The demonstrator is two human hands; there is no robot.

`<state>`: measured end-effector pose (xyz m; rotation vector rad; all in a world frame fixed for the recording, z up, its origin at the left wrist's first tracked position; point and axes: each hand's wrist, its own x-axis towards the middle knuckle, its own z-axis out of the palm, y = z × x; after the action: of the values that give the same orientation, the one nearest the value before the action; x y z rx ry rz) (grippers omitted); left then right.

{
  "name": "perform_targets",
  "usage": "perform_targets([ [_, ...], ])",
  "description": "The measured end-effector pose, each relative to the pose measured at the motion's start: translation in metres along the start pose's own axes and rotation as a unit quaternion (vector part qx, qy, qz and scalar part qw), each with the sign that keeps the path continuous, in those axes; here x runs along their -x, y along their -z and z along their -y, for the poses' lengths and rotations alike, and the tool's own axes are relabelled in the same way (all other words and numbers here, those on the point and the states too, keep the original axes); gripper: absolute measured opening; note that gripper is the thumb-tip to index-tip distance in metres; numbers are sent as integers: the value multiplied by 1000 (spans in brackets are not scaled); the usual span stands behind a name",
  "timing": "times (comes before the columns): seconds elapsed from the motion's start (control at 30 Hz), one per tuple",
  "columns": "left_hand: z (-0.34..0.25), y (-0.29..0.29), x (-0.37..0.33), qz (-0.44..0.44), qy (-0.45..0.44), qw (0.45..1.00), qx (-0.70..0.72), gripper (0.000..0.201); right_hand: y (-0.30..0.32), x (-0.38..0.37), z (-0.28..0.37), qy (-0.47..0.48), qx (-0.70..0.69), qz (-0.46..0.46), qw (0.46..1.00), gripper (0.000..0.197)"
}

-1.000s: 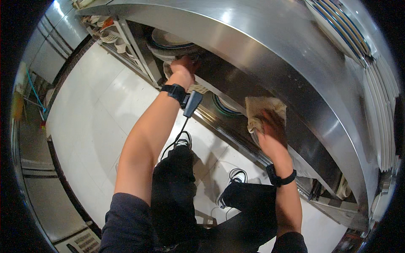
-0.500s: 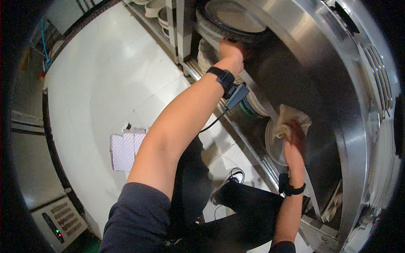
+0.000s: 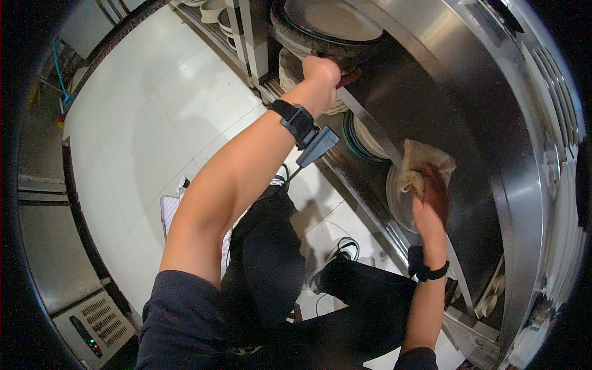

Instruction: The person wipes a plate with a cloth, retrieves a container and a cloth from a lower shelf, and then continues wiping plates on the counter.

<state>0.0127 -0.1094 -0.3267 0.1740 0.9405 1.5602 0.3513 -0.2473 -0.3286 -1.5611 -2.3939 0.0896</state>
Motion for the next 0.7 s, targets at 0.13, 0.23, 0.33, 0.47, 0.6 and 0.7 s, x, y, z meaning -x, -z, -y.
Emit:
perform_targets([
  [0.13,30,8,-35,-99,106,987,72,48,-1,-4,7,9,21,2,1000,48],
  [0.23,51,7,-17,55,-11,991,-124,51,1,-5,11,3,7,-9,1000,48],
  [0.33,71,-8,-13,-15,-35,999,-5,48,-5,-5,9,1,13,-20,1000,47],
  [0.47,51,-38,43,-39,-78,996,15,41,3,-5,13,-25,10,1,1000,47],
  [0.6,45,7,34,-13,-129,962,-239,54,-6,-7,7,10,-1,-19,1000,46],
  [0.7,13,36,53,-49,-46,959,-274,80,-7,-4,0,15,5,-40,999,45],
])
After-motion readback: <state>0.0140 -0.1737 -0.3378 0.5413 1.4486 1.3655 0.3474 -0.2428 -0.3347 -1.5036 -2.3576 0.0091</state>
